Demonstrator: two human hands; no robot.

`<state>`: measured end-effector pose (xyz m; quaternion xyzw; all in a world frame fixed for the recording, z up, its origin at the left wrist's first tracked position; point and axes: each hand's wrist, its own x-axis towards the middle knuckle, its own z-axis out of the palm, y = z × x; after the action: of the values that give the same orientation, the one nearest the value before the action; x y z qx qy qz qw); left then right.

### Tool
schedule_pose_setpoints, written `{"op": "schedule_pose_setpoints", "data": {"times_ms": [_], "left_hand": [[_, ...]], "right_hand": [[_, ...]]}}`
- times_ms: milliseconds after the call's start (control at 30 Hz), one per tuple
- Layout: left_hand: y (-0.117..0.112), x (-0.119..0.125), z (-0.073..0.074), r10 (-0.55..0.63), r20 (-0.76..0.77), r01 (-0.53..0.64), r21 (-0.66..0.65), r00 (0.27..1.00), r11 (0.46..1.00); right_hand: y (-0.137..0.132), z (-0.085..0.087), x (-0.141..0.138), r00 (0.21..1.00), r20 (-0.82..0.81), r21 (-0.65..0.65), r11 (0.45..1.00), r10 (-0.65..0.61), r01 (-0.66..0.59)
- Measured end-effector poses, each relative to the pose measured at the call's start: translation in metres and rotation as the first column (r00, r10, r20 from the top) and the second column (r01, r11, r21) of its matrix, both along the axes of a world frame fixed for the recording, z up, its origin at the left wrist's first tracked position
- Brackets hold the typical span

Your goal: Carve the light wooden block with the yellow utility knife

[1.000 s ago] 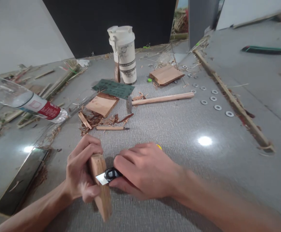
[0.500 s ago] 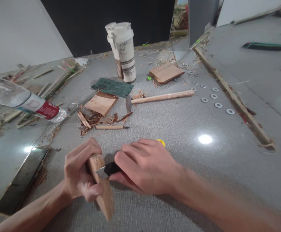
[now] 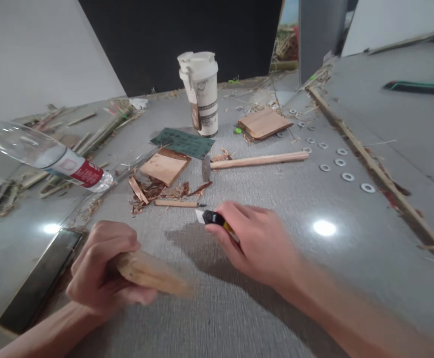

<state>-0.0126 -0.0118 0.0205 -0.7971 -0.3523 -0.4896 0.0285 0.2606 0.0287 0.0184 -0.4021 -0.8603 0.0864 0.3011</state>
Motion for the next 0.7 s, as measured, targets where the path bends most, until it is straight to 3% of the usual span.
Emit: {"op": "schedule_pose_setpoints", "data": {"times_ms": [133,367,567,700], "left_hand": [[0.004,-0.012,0.009,0.081,-0.136,-0.075,0.049,0.987,0.996],[0.006,-0.018,0.018,-0.005,-0.296,0.030,0.079,0.955,0.996],[0.007,-0.020,0.039,-0.016,-0.552,-0.065,-0.126,0.834,0.990],[0.003,-0.024,0.045,-0.053,-0.585,-0.049,-0.158,0.809,0.986]], "right_hand": [[0.001,-0.006,-0.002,1.000,0.005,-0.051,0.999,0.017,-0.016],[0.002,-0.009,0.001,0.999,-0.001,-0.069,0.997,0.034,-0.034],[0.001,-0.004,-0.001,0.997,0.016,-0.043,0.996,0.075,-0.075],[0.002,-0.004,-0.002,0.997,0.011,-0.067,0.995,0.078,-0.077]]}}
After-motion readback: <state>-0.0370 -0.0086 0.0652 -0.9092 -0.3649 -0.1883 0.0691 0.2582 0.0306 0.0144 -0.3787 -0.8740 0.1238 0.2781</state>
